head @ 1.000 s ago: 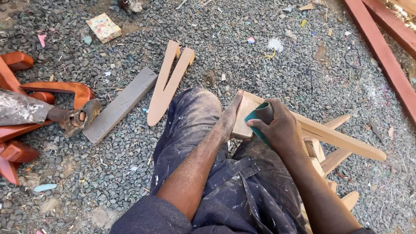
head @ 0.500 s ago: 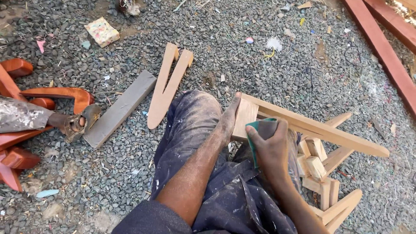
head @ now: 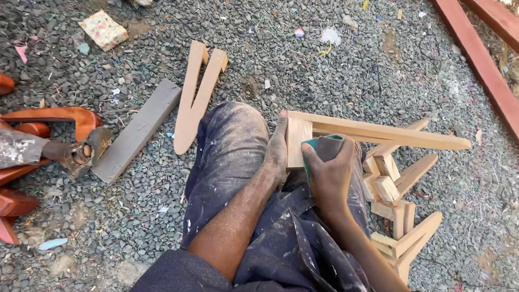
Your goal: Sanding a small wooden block with sandpaper to smooth the surfaces and edges
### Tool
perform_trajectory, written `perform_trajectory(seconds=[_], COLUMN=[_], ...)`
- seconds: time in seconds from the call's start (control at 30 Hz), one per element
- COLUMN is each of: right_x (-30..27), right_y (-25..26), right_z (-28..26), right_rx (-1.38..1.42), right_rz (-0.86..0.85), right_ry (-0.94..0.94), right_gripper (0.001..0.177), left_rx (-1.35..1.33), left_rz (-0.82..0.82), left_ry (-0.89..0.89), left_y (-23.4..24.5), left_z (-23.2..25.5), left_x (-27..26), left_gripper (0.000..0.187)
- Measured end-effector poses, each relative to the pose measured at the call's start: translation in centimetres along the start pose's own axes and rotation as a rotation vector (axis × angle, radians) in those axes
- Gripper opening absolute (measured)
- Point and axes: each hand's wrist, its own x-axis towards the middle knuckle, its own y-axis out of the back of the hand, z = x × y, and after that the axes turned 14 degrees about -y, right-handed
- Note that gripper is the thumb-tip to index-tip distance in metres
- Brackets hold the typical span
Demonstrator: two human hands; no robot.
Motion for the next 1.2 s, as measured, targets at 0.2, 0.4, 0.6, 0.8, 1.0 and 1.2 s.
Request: perform_trajectory(seconds=[0.2, 0.4, 0.6, 0.8, 1.0, 1.2], right_x=[-1.4, -2.1, -2.2, -1.2, -1.5, 0.9], right_y=[0.3, 0.4, 0.0, -0.2, 0.1, -0.6], right_z=[0.5, 1.8, -0.5, -0.5, 0.9, -0.3], right_rx=[0.044, -0.013, 0.081, 0.045, -0.048, -0.002], right_rz=[-0.021, -0.004, -0.030, -0.062, -0.054, -0.044], right_ry=[0.040, -0.040, -0.006, 0.022, -0.054, 0.029], right_gripper=[0.074, 0.069, 0.069, 0.069, 0.066, 0.066], left_rx=[0.042, 0.055, 0.040, 0.097, 0.149, 0.147], left_rz=[0.014, 0.025, 0.025, -0.050, -0.009, -0.014], left_ry=[-0.008, 0.004, 0.009, -0.047, -0.046, -0.049], left_y=[0.5, 0.8, -0.9, -0.7, 0.0, -1.1], left_z=[0.2, -0.3, 2.1, 2.3, 1.2, 3.0], left_x=[0.3, 0.6, -1.7, -1.7, -0.8, -3.1], left_gripper=[0.058, 0.062, 0.063, 0.082, 0.071, 0.072])
